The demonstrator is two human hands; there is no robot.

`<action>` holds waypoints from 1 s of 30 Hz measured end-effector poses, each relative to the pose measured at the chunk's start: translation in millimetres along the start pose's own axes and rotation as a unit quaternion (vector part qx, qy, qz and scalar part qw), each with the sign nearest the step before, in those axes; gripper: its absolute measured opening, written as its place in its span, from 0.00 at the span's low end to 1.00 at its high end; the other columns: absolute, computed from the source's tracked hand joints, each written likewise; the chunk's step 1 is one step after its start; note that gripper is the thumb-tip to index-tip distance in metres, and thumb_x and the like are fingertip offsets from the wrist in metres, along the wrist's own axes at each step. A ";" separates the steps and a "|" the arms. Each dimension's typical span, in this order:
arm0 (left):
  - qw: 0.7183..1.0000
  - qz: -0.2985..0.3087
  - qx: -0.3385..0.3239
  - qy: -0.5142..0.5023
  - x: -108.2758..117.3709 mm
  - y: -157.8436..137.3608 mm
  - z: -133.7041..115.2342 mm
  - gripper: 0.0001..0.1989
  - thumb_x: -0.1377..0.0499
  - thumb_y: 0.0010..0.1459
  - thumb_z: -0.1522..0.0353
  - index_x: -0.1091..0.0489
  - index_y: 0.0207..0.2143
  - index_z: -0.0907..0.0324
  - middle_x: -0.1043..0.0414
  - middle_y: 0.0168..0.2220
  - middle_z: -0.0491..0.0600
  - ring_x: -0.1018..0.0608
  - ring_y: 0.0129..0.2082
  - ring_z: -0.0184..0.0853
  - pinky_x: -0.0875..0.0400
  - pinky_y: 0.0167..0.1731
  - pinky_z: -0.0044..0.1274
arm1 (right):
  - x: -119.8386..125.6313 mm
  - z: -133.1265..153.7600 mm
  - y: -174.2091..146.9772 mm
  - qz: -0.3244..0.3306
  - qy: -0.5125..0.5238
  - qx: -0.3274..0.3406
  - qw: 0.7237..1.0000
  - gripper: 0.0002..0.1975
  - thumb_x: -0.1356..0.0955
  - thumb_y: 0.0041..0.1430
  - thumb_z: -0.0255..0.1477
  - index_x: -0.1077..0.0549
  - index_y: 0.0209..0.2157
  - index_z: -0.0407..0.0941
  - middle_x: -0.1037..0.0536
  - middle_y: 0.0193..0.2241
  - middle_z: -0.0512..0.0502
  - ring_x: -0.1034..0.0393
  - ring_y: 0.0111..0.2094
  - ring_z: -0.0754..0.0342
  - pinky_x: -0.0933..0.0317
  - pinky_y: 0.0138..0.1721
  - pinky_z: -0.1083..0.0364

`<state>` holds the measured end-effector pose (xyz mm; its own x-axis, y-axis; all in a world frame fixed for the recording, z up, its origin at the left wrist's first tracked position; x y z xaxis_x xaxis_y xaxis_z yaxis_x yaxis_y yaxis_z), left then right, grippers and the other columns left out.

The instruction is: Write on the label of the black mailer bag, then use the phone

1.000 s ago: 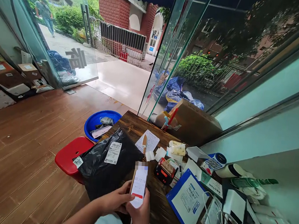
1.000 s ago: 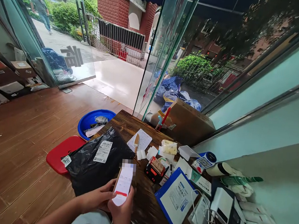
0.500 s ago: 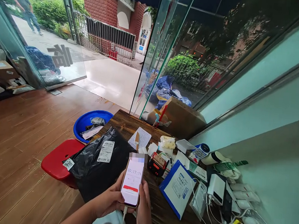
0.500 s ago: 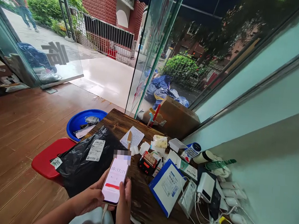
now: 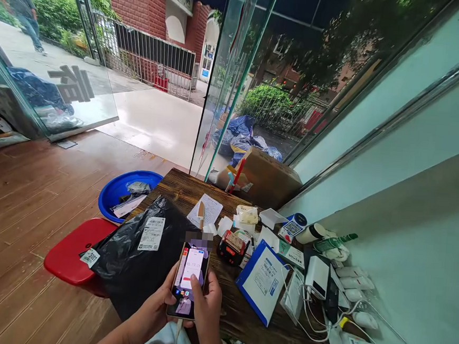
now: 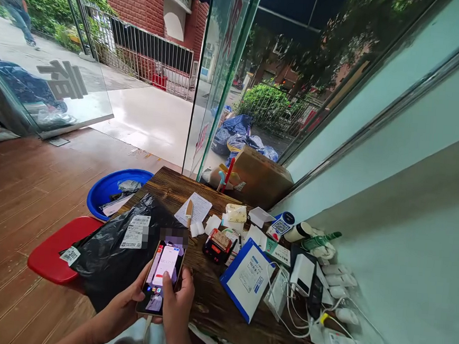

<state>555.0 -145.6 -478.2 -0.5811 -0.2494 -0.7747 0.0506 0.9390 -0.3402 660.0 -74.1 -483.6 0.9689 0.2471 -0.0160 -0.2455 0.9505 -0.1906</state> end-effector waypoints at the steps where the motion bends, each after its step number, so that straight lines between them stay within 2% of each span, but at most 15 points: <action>1: 1.000 0.003 -0.002 -0.001 -1.0 0.1 -0.2 0.47 0.46 0.42 0.72 0.60 0.64 0.43 0.46 0.62 0.52 0.25 0.43 0.45 0.23 0.32 0.33 | 0.9 -2.6 0.7 -0.021 0.012 -0.004 1.000 0.28 0.31 0.45 0.51 0.27 0.40 0.42 0.20 0.38 0.41 0.26 0.39 0.44 0.31 0.42 0.49; 4: 1.000 0.014 -0.006 0.000 -2.8 1.6 -0.3 0.47 0.46 0.43 0.71 0.63 0.65 0.43 0.46 0.62 0.52 0.26 0.45 0.46 0.23 0.31 0.33 | 2.6 -6.2 2.5 -0.064 0.065 -0.027 0.995 0.28 0.31 0.44 0.51 0.25 0.37 0.43 0.20 0.36 0.42 0.26 0.38 0.44 0.30 0.39 0.50; 8: 1.000 0.008 -0.006 0.000 -5.2 3.1 -0.4 0.48 0.45 0.41 0.70 0.62 0.64 0.43 0.49 0.63 0.52 0.26 0.43 0.45 0.23 0.28 0.31 | 1.6 1.4 3.1 0.001 0.098 -0.031 0.995 0.26 0.32 0.46 0.50 0.25 0.37 0.43 0.19 0.35 0.43 0.26 0.36 0.45 0.30 0.39 0.50; 12: 1.000 -0.012 -0.004 0.014 -12.5 -0.6 -2.7 0.46 0.45 0.42 0.70 0.60 0.64 0.45 0.51 0.64 0.51 0.26 0.44 0.45 0.24 0.30 0.31 | 2.5 7.1 2.5 0.023 0.049 0.000 0.999 0.28 0.33 0.48 0.51 0.26 0.40 0.42 0.20 0.38 0.42 0.26 0.39 0.44 0.32 0.43 0.49; 17: 1.000 -0.008 -0.004 0.021 -16.6 -4.6 -5.1 0.46 0.46 0.45 0.71 0.63 0.65 0.47 0.51 0.64 0.53 0.27 0.47 0.48 0.25 0.31 0.32 | 3.4 6.4 1.8 0.037 0.001 -0.001 0.999 0.29 0.33 0.51 0.52 0.28 0.43 0.41 0.21 0.40 0.40 0.27 0.40 0.44 0.32 0.43 0.48; 20: 1.000 0.002 -0.005 0.026 -13.9 -4.4 -4.2 0.45 0.47 0.45 0.72 0.62 0.65 0.46 0.53 0.65 0.52 0.29 0.50 0.50 0.25 0.33 0.33 | 6.9 12.4 2.0 0.031 -0.013 0.079 0.996 0.28 0.39 0.59 0.48 0.36 0.53 0.44 0.27 0.50 0.38 0.31 0.50 0.44 0.36 0.51 0.45; 23: 1.000 0.003 -0.002 0.028 -12.7 -4.4 -3.5 0.45 0.48 0.46 0.72 0.66 0.65 0.46 0.52 0.65 0.53 0.29 0.51 0.51 0.25 0.34 0.34 | 13.3 23.6 2.8 0.014 -0.156 0.219 0.963 0.27 0.41 0.63 0.42 0.46 0.61 0.50 0.40 0.60 0.38 0.43 0.60 0.43 0.42 0.57 0.40; 25: 0.999 0.000 -0.002 0.032 -14.1 -5.0 -4.4 0.46 0.48 0.47 0.72 0.69 0.65 0.47 0.53 0.65 0.54 0.28 0.50 0.51 0.25 0.33 0.34 | 16.4 31.1 4.0 0.025 -0.258 0.282 0.924 0.25 0.41 0.64 0.39 0.45 0.62 0.53 0.47 0.62 0.40 0.49 0.62 0.42 0.44 0.58 0.37; 27: 0.999 0.001 -0.003 0.038 -16.5 -5.9 -5.9 0.46 0.49 0.47 0.71 0.69 0.65 0.47 0.53 0.65 0.54 0.27 0.47 0.50 0.25 0.32 0.33 | 17.7 37.2 5.8 0.038 -0.316 0.309 0.896 0.24 0.42 0.64 0.38 0.43 0.61 0.55 0.52 0.64 0.41 0.54 0.64 0.40 0.47 0.58 0.35; 30: 0.999 0.002 -0.003 0.038 -17.7 -5.9 -6.8 0.46 0.49 0.46 0.71 0.67 0.65 0.47 0.52 0.65 0.53 0.26 0.45 0.49 0.25 0.31 0.33 | 16.6 43.2 9.1 0.049 -0.353 0.316 0.879 0.25 0.42 0.64 0.39 0.46 0.62 0.56 0.58 0.65 0.43 0.58 0.64 0.38 0.50 0.59 0.33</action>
<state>559.5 -145.2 -458.8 -0.6407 -0.2265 -0.7336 0.0483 0.9417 -0.3328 672.4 -53.2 -443.2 0.7349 0.1769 0.6546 -0.5118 0.7780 0.3643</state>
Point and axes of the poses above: each hand's wrist, its own y-axis towards the middle knuckle, its own x-axis out of the back of the hand, z = x × y, the point moved 1 cm from there along y, towards the middle knuckle
